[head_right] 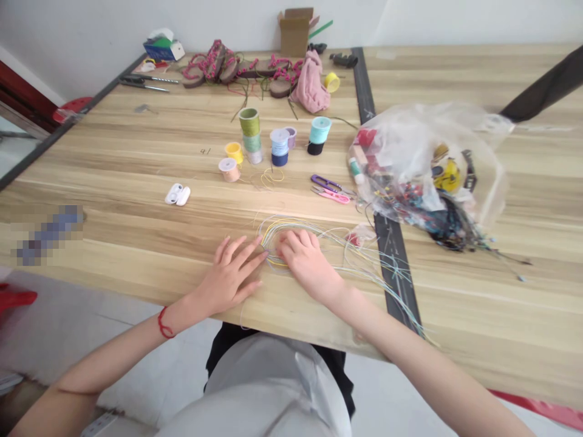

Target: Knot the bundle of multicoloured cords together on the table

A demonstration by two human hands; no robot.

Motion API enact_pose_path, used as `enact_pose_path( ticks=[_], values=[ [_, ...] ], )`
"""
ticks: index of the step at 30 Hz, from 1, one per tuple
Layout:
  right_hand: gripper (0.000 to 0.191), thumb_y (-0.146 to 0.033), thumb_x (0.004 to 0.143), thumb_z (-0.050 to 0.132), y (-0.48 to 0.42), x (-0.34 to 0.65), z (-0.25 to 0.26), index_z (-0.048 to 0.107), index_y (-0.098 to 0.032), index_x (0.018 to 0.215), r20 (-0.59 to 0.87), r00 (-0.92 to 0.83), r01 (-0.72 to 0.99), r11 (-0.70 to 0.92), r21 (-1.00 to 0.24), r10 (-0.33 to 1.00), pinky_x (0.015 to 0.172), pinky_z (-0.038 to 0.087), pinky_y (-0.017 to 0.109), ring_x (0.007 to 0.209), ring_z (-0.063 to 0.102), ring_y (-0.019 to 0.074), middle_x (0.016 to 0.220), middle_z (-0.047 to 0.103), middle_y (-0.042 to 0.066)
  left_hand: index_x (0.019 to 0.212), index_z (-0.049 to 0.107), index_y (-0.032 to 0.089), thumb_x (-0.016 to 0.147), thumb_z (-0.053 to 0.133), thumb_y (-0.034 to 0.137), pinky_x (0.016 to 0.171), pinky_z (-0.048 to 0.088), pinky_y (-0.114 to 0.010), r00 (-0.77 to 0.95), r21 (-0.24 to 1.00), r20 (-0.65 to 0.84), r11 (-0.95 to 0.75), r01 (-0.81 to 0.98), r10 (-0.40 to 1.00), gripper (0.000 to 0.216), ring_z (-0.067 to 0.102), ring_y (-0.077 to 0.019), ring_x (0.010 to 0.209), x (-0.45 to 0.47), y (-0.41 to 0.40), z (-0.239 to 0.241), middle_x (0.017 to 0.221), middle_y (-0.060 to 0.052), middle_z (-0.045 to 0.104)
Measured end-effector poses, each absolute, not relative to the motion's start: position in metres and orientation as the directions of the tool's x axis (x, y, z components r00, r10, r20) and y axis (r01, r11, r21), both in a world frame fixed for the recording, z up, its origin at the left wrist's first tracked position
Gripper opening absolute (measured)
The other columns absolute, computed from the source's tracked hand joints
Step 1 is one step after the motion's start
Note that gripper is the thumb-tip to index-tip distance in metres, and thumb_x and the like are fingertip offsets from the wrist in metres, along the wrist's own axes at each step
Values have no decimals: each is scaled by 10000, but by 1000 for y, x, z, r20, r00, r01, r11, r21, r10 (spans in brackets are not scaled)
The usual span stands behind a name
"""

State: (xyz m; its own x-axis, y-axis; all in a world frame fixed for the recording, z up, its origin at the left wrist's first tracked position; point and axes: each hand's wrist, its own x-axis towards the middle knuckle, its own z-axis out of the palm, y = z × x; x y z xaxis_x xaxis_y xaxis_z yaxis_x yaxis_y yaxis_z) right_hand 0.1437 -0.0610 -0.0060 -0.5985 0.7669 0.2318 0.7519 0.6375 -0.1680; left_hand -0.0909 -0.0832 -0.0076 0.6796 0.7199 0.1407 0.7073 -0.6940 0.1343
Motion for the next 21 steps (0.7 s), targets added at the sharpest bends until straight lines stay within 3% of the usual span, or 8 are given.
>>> enact_pose_path(
  ticks=[10, 21],
  values=[
    [205, -110, 924, 482, -63, 188, 4, 681, -160, 934, 130, -640, 768, 636, 75, 757, 792, 415, 428, 948, 463, 294, 1151, 633, 144, 1428, 502, 196, 961, 520, 378, 1159, 249, -586, 658, 187, 143, -673, 715, 739, 501, 295, -356, 1411, -90, -83, -8, 1589, -90, 336],
    [215, -262, 933, 491, -73, 248, 3, 664, -218, 814, 125, -574, 808, 584, -73, 809, 856, 411, 463, 1077, 494, 301, 1144, 630, 122, 1434, 491, 204, 968, 524, 370, 1162, 261, -573, 658, 197, 139, -672, 714, 740, 497, 281, -348, 1419, -90, -83, -8, 1584, -92, 343]
  ],
)
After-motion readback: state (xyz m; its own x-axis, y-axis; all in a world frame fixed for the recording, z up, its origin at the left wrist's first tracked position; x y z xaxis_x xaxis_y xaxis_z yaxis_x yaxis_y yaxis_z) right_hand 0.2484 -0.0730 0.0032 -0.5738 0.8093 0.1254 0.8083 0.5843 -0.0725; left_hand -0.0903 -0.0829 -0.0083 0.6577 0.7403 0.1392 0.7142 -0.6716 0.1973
